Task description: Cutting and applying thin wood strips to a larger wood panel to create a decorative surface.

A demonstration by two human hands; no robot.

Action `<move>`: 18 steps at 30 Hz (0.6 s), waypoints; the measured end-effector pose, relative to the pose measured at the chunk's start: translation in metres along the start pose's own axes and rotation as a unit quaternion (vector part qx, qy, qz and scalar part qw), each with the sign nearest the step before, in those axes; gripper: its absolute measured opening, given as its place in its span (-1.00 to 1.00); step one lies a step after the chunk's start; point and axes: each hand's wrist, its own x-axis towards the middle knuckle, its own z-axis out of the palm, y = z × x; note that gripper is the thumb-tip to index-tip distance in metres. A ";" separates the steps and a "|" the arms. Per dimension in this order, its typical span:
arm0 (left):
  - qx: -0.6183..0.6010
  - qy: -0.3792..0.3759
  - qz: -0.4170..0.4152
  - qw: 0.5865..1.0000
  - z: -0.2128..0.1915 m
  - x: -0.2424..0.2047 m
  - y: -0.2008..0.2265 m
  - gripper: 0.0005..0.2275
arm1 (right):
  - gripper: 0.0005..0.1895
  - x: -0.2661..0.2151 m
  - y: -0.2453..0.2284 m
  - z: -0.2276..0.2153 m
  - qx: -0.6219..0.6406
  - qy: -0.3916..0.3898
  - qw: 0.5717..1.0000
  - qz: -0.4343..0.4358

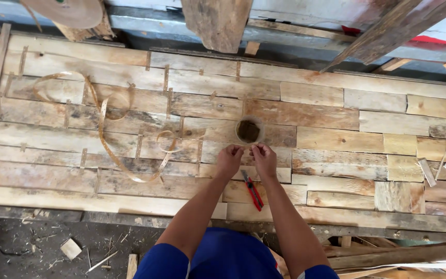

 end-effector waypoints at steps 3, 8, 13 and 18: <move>0.109 0.016 -0.047 0.993 0.005 0.017 0.021 -0.76 | -0.75 0.018 0.000 -0.003 -0.036 0.037 0.998 -0.046; 0.262 0.019 -0.012 0.965 0.008 0.028 0.066 -0.84 | -0.72 0.035 -0.024 0.000 -0.120 0.076 0.989 -0.033; 0.354 0.006 0.004 0.935 0.025 0.055 0.068 -0.86 | -0.75 0.055 -0.027 0.005 -0.172 0.104 0.979 -0.046; 0.509 -0.104 -0.028 0.854 0.029 0.068 0.092 -0.76 | -0.78 0.067 -0.014 0.011 -0.284 0.149 0.936 -0.144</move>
